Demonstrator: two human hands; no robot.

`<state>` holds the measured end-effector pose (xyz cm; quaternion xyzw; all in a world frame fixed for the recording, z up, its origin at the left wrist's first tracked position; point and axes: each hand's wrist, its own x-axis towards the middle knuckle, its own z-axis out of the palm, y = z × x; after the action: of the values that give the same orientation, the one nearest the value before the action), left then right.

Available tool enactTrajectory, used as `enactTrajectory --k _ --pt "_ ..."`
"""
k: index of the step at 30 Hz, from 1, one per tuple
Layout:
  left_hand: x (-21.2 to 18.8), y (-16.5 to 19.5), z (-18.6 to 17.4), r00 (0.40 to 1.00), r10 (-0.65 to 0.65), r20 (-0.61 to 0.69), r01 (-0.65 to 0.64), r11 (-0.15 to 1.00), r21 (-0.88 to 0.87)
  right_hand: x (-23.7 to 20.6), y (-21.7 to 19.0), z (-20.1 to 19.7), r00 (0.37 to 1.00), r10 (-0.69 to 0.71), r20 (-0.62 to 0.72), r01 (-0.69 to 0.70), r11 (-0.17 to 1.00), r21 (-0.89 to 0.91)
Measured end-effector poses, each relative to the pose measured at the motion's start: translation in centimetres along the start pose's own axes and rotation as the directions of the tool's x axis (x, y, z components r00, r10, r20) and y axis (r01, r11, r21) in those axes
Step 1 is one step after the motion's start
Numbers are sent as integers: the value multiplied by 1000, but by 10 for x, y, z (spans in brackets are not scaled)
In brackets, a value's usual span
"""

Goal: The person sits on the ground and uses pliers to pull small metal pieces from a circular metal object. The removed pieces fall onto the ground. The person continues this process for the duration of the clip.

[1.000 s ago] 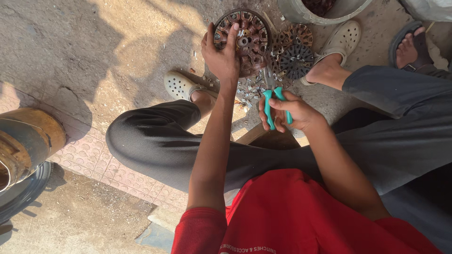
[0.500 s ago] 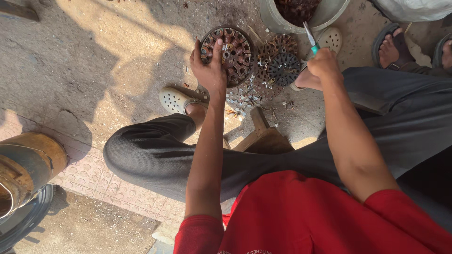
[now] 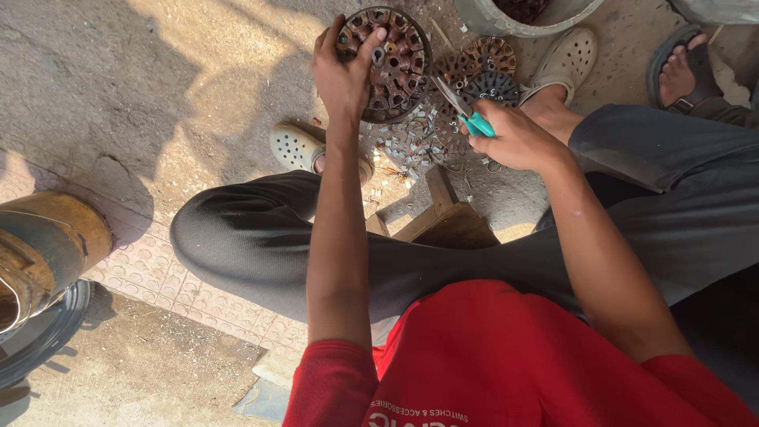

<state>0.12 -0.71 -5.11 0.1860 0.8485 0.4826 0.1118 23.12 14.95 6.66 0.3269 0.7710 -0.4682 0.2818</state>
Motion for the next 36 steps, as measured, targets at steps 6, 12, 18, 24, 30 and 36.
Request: enactTrajectory --k 6,12,18,24,30,36 --pt "7 -1 -5 998 30 63 -23 995 -98 9 -26 7 994 -109 4 106 957 -271" --pt "2 7 -11 995 103 -15 -104 985 -141 9 -38 7 999 -52 16 54 945 -324" --pt "3 8 -13 998 60 -28 -64 986 -157 -17 -74 -2 993 -15 -114 -22 949 -315" --pt "3 7 -12 995 89 -38 -95 965 -243 -28 -92 2 961 -162 -225 76 934 -349" --pt "2 3 -8 999 52 -13 -53 981 -188 -23 -78 8 952 -184 -244 98 939 -329" --pt "1 2 -7 999 42 -26 -46 986 -161 -22 -80 8 936 -252 -245 139 907 -398"
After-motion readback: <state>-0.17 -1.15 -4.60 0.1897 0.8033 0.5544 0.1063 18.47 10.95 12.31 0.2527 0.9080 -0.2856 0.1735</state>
